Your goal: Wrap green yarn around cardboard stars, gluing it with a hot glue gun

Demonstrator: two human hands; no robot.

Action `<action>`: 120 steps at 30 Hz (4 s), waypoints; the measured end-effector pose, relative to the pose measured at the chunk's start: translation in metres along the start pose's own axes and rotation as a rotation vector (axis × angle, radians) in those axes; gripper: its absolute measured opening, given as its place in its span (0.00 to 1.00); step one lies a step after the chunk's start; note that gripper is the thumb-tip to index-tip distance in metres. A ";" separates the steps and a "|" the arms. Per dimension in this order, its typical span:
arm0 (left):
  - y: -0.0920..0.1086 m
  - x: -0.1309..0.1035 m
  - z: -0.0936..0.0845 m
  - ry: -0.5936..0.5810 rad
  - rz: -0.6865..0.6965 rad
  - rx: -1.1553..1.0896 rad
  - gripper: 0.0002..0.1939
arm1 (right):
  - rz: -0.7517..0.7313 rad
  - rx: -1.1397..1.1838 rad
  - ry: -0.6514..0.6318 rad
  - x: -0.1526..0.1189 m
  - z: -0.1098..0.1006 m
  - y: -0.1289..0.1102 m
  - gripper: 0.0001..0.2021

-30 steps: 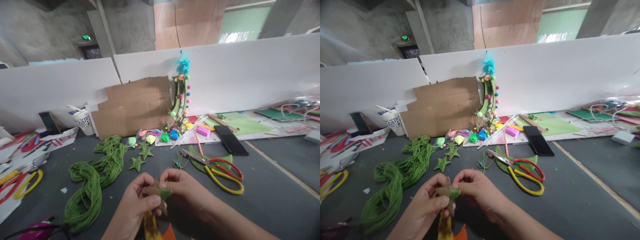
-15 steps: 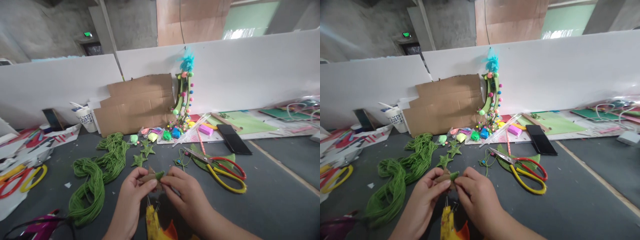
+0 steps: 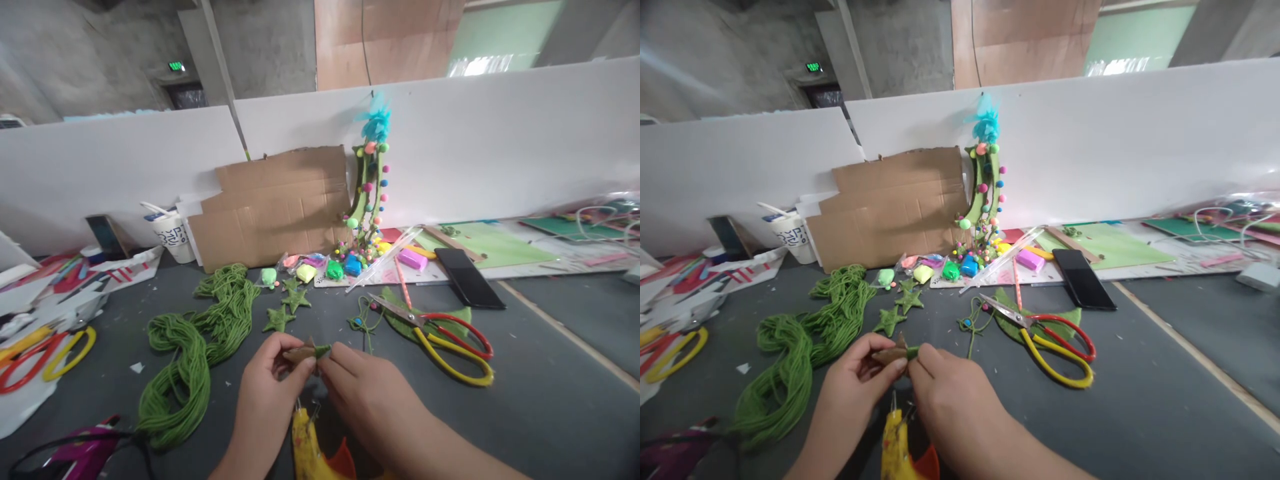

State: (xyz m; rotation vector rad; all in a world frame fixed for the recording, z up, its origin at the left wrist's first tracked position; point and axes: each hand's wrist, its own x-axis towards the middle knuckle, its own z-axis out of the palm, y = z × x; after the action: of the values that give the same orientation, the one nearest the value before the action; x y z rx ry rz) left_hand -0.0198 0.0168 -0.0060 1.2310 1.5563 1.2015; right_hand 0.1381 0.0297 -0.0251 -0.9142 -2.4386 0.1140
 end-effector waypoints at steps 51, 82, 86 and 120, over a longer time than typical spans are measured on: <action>0.003 -0.011 -0.003 -0.485 -0.165 -0.518 0.20 | 0.529 0.884 0.024 0.015 -0.021 0.000 0.06; 0.004 -0.001 -0.006 -0.540 -0.176 -0.165 0.09 | 0.400 0.642 -0.280 0.016 -0.041 0.027 0.05; 0.007 0.000 -0.003 -0.493 -0.161 -0.138 0.09 | 0.387 0.589 -0.259 0.016 -0.037 0.027 0.05; -0.001 0.036 -0.016 -0.151 -0.083 -0.073 0.09 | 0.279 0.108 -0.010 0.017 -0.048 0.045 0.19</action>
State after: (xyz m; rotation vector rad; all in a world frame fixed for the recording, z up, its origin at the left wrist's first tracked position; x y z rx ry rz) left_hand -0.0429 0.0488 -0.0046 1.1707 1.4268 1.0770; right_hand 0.1776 0.0703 0.0121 -1.2013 -2.2764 0.3467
